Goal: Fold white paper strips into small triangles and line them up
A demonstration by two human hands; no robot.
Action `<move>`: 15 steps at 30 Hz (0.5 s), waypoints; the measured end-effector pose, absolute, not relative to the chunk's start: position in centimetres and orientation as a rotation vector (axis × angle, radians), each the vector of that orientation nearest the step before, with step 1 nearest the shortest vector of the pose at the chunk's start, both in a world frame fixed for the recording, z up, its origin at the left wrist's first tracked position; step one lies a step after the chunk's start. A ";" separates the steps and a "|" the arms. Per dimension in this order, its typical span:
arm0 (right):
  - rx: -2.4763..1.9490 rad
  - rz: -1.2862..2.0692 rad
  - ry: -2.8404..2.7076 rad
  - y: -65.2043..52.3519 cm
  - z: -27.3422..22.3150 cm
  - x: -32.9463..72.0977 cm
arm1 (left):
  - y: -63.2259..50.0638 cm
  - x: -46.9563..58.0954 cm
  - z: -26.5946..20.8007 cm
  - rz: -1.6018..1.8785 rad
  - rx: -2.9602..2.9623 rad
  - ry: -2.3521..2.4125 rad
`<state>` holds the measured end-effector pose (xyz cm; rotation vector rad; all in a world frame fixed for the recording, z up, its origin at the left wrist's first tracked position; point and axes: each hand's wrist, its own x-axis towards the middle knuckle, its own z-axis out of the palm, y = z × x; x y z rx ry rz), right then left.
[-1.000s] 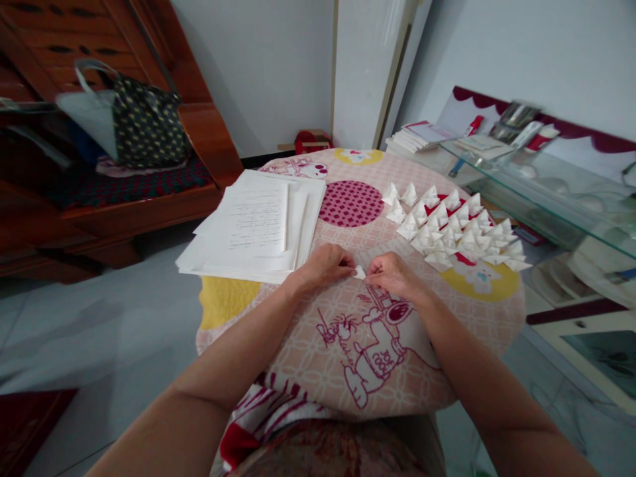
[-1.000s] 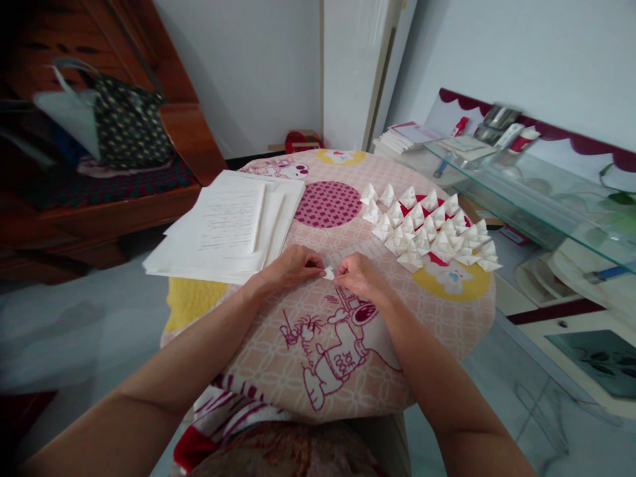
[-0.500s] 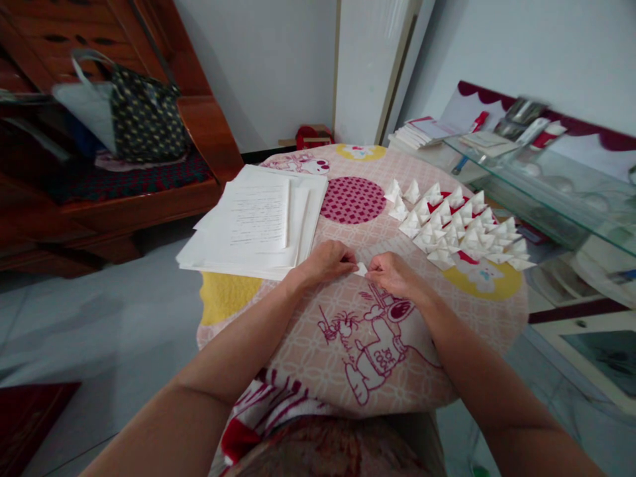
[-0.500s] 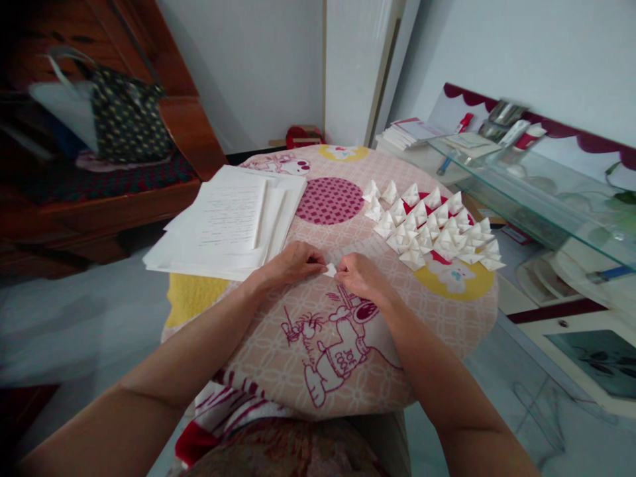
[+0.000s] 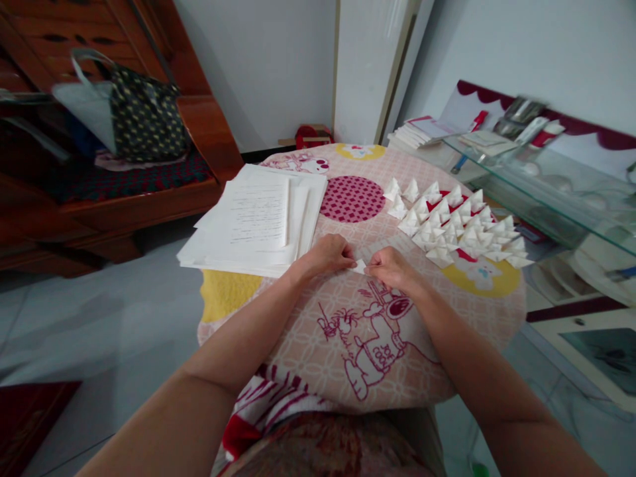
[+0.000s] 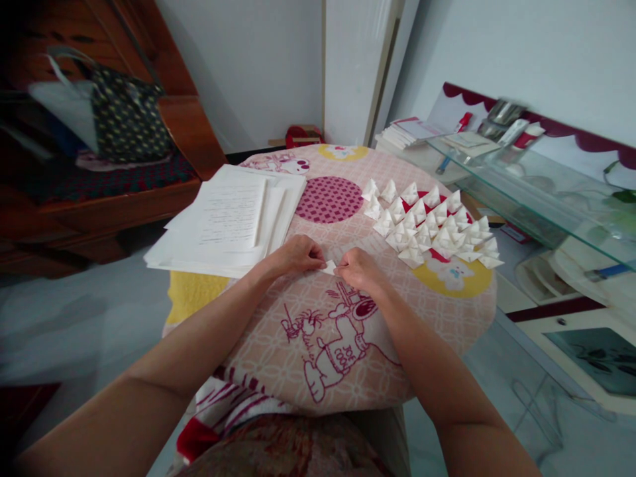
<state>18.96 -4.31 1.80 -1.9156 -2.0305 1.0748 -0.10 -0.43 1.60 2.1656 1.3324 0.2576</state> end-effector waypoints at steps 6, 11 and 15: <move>-1.959 1.017 -2.068 -4.0 1.5 19.0 | -0.7 0.4 1.8 0.231 2.202 1.400; -1.974 0.940 -2.076 -4.1 1.4 18.8 | -1.1 0.6 2.1 0.185 2.241 1.436; -1.969 0.892 -2.076 -4.2 1.4 18.8 | -1.2 0.8 2.4 0.148 2.253 1.469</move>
